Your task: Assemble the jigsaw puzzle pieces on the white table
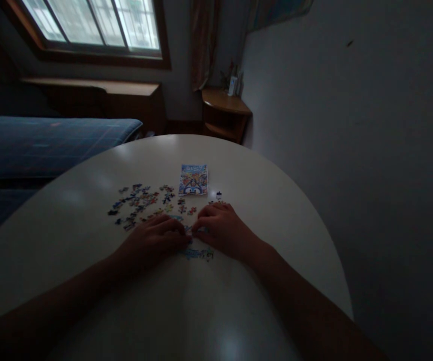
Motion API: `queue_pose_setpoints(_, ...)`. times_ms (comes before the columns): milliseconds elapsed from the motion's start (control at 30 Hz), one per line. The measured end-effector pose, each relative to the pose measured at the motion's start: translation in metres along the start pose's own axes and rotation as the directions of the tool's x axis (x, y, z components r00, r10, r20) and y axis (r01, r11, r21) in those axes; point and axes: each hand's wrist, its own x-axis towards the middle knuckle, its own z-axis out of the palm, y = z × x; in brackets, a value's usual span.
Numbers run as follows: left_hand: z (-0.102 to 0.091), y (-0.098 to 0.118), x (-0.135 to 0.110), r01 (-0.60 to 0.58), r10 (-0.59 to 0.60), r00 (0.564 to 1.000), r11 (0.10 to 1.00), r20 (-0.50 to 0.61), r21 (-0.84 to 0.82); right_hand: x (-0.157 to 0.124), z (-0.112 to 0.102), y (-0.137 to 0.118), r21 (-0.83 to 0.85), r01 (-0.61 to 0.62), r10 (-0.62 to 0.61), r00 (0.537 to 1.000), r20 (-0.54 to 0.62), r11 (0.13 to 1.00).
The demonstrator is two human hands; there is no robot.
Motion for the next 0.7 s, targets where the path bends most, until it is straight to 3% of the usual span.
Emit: queue_pose_setpoints(700,-0.0065,0.0074,-0.004,-0.024,0.017,0.998,0.992,0.055,0.122,-0.0005,-0.0023,-0.0015,-0.003,0.058,-0.058,0.998,0.014,0.998)
